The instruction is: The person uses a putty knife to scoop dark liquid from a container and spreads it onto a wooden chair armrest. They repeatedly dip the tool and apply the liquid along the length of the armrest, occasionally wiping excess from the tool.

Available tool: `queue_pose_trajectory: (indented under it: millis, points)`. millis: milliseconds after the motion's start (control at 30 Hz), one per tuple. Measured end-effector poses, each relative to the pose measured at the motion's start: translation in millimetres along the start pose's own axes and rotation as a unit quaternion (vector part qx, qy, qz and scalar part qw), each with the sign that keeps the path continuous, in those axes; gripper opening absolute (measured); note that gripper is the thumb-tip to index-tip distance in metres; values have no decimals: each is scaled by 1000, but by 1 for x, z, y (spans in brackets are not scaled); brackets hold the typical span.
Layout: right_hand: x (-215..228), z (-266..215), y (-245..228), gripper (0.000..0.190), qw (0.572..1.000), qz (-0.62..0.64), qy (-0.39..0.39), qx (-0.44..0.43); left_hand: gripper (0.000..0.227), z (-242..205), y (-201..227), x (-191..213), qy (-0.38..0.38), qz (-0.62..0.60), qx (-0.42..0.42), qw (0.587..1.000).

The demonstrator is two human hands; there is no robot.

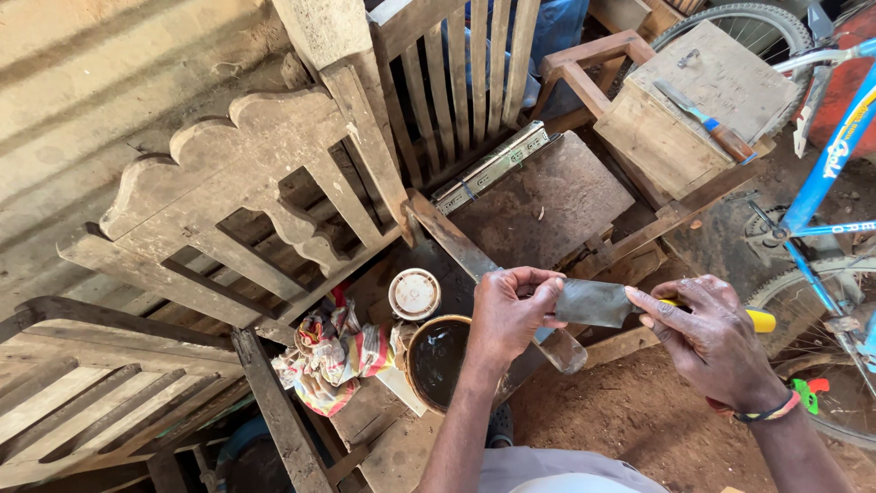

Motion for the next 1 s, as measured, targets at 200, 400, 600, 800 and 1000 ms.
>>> queue_pose_trajectory:
  millis: [200,400,600,800,1000]
  points:
    - [-7,0,0,47,1000,-4,-19,-9,22,6,-34,14,16,-112,42,993]
    - [-27,-11,8,43,998,-22,-46,-34,40,-3,-155,103,139,203,185,951]
    - [-52,-35,38,41,979,-78,-134,-133,34,-17,-309,159,152,380,331,850]
    - [-62,-57,51,44,969,-80,-175,-153,39,-5,-415,188,161,425,327,829]
    - [-66,-80,71,40,957,-106,-192,-192,17,11,-386,169,192,307,264,894]
Point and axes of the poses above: each hand's wrist, its own z-axis towards the middle knuckle, its own x-axis out of the back of the hand, y = z × x, the point moved 10 cm from there along z, towards the middle knuckle, and after that the axes turned 2 degrees about -y, right-handed, at the moved point
